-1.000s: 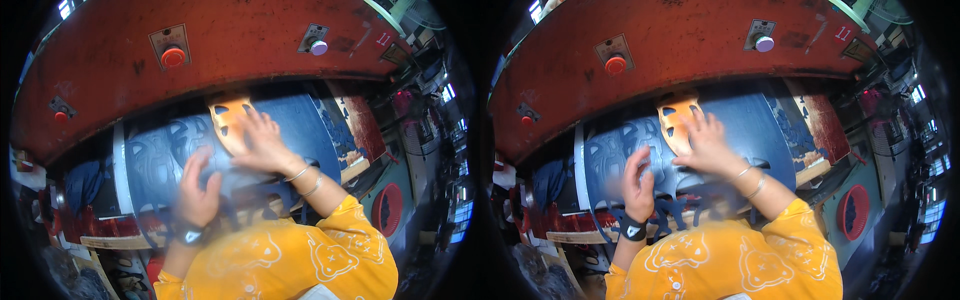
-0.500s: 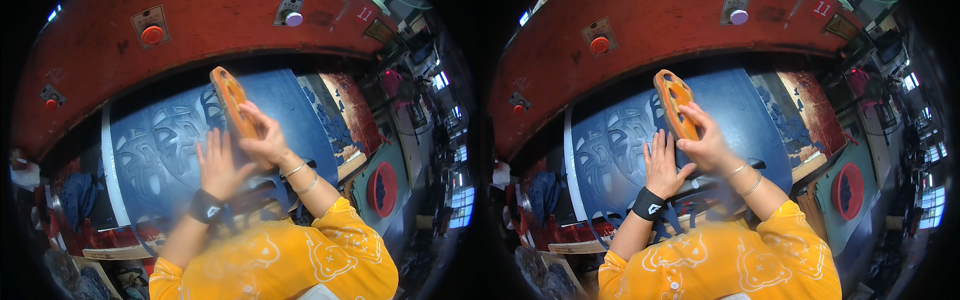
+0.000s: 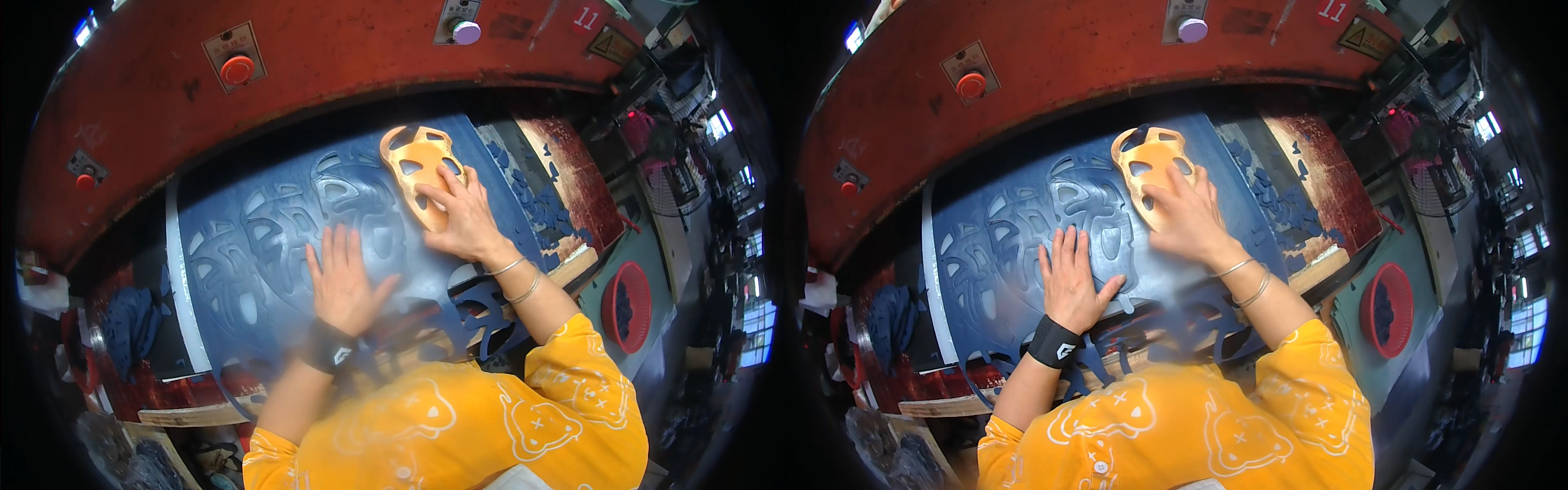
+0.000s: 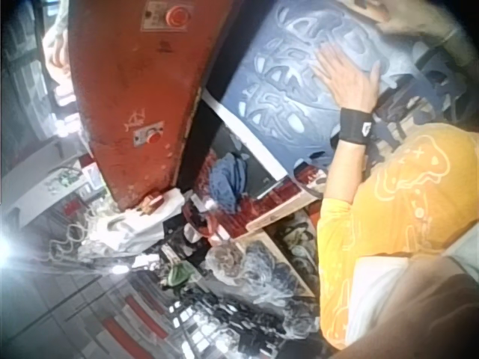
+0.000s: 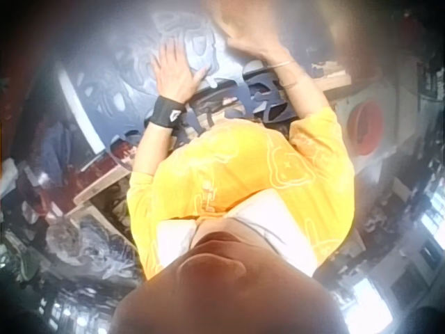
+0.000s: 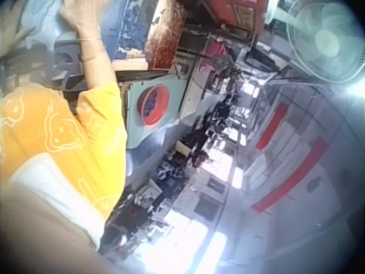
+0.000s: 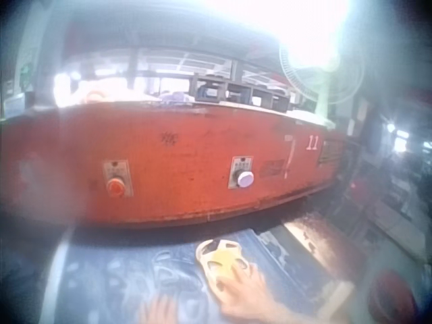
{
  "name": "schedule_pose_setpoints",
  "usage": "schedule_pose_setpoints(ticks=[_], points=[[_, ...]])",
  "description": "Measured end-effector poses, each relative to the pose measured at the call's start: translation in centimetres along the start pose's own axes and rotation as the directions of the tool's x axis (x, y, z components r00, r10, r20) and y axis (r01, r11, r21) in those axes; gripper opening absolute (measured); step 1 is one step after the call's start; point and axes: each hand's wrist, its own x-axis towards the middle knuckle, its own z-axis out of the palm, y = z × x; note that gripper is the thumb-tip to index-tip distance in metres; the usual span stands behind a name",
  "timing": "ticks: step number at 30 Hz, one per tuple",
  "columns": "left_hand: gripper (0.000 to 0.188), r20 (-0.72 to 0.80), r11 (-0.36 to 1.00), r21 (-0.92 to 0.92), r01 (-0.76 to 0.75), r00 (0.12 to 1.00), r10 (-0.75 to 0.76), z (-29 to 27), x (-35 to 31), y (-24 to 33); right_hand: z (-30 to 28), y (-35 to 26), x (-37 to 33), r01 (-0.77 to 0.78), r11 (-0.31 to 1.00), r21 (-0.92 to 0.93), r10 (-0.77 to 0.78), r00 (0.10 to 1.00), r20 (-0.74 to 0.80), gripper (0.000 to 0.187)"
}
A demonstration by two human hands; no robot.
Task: The person repeatedly rubs a dark blue fabric piece against a flat surface using a wooden block, then peels off cut-out shapes from the fabric. The person continues this cycle of rubbing and peeling throughout the clip.
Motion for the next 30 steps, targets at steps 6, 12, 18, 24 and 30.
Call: schedule_pose_setpoints(ticks=[6,12,18,24,30], points=[[0.085,-0.009,1.0,-0.009,0.004,1.0,-0.004,0.1,0.0,-0.2,-1.4,2.3,1.8,-0.076,0.947,0.312,0.073,0.997,0.023,0.051],[0.079,-0.014,1.0,-0.03,0.001,1.0,-0.002,0.3,0.4,-0.6,-1.1,8.2,3.5,-0.08,0.996,-0.031,0.083,0.992,0.093,0.039],[0.075,-0.009,0.998,-0.052,-0.028,1.0,0.028,0.2,0.6,-1.2,-5.0,9.2,0.9,-0.16,0.964,-0.214,0.209,0.949,0.236,0.013],[0.063,0.033,0.982,-0.187,-0.032,0.999,0.039,-1.4,1.0,-2.1,-8.0,7.0,-3.4,-0.2,0.908,-0.368,0.209,0.978,-0.015,0.059],[0.044,-0.037,0.895,-0.438,0.091,0.992,-0.119,-4.7,-2.9,-3.2,0.1,4.6,-7.6,-0.018,1.0,0.018,0.02,0.993,-0.117,0.08]])
